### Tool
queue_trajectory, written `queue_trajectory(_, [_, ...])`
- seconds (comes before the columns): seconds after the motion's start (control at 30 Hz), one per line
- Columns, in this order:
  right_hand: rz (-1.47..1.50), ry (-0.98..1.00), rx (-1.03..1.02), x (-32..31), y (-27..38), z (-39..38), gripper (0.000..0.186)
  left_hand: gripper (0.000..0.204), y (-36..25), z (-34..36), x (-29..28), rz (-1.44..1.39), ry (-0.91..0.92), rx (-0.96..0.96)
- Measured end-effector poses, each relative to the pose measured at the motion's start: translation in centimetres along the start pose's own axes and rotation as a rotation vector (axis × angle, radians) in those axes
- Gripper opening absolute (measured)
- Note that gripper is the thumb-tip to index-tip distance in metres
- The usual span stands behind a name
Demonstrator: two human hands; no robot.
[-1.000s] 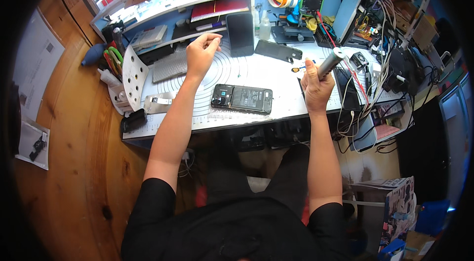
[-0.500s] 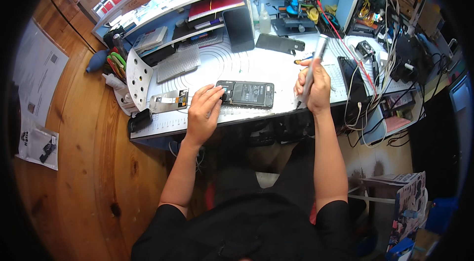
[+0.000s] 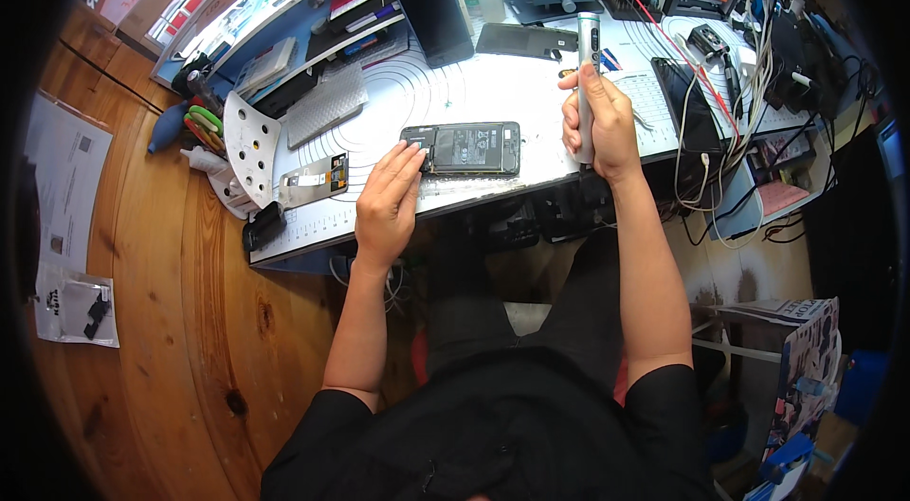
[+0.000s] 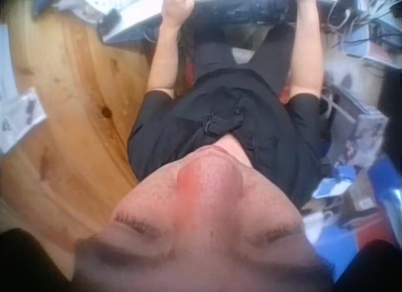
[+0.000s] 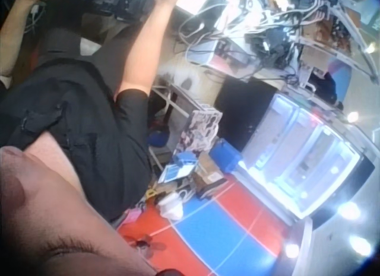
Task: The person uses an electric screwdriver to remove screws from the internal chassis of a disassembled mobile phone.
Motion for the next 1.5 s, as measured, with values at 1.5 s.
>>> queue_trajectory(1.5, [0.027, 0.011, -0.016, -0.10, 0.01, -0.40, 0.048, 0.029, -0.70, -0.07, -0.30, 0.181, -0.051, 0.135])
Point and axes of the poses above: each hand's wrist, its own z-axis towards the middle knuckle, its own x-axis out of the palm, y = z × x, the point moved 1 cm from there along z, towards the middle knuckle, and after that the axes turned 10 degrees about -x, right-handed, at the moved point
